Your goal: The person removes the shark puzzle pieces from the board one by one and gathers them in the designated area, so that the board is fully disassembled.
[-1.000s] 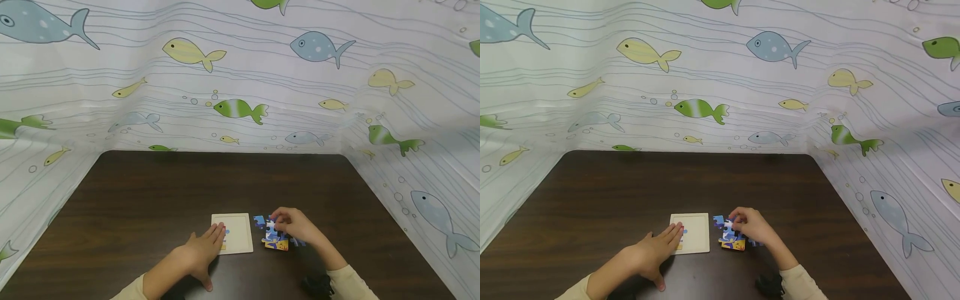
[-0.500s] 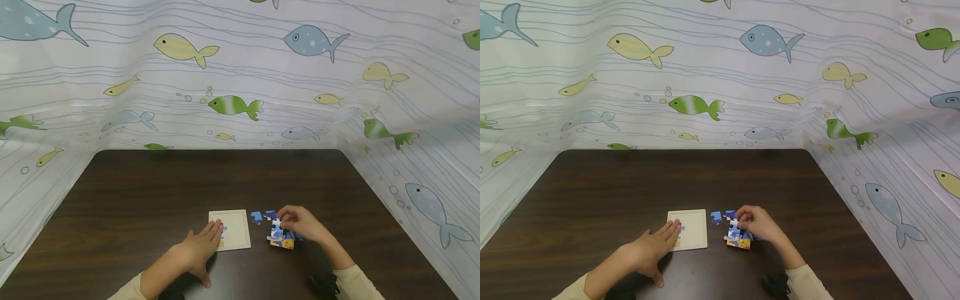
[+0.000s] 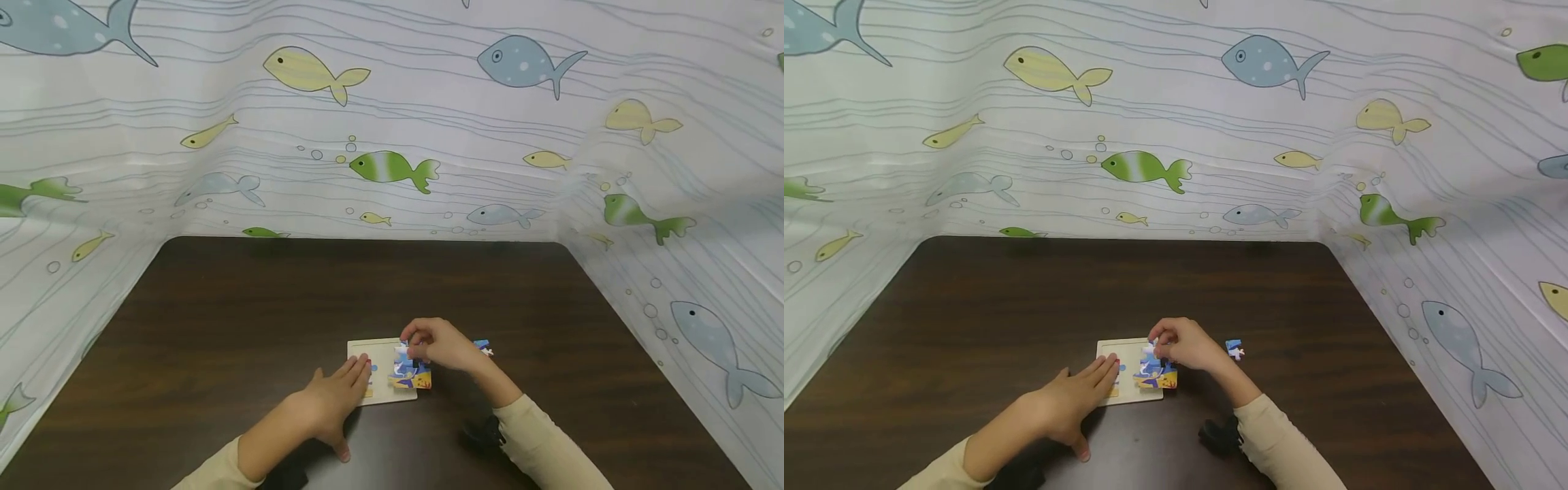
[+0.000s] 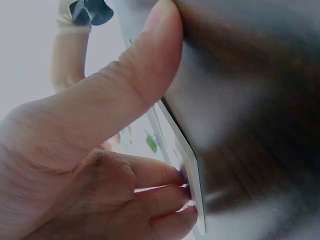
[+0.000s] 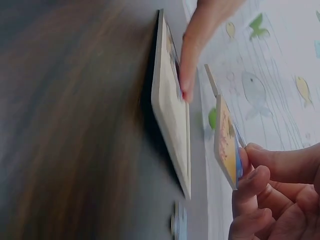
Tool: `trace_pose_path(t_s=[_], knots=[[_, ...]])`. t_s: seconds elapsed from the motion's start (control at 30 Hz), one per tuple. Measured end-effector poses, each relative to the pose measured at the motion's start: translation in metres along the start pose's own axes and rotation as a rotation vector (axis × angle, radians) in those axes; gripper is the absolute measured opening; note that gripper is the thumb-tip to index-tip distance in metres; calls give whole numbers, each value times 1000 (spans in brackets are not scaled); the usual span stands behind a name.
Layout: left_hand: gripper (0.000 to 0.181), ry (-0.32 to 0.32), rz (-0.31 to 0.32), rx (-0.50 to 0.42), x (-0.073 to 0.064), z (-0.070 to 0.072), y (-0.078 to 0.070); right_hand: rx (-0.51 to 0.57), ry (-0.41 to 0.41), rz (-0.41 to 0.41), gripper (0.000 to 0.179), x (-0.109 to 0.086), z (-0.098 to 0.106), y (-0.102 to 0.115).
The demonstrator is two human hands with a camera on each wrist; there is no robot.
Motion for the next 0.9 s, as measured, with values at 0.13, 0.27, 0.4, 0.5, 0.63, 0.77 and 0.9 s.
trace_pose_path(t_s=[0.13,0.27,0.4,0.5,0.63,0.77,0.9], knots=[[131,15,9,8,0,2,0,-5,71,42,15,11,-13,7],[131,25,5,32,1,3,-1,-14,105,64,16,17,-22,8],[131,26,-10,57,2,4,-2,-26,116,47,15,21,-28,7],[132,26,-10,64,2,4,-3,-35,112,38,14,23,-31,8],[132,26,-6,62,2,3,-3,-63,94,38,13,24,-34,9],[131,32,-4,58,1,3,-2,-91,81,39,12,25,-36,9],[130,36,-5,53,1,2,-1,-118,72,36,12,26,-39,8]])
Point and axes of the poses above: each hand's wrist, its own x-axis towards the middle knuckle, its own z-axis out of the back of the hand, y = z × x, the point moved 1 cm from there along x, towards the middle knuckle, and after that the axes turned 13 degrees about -y, right-handed, at the moved point
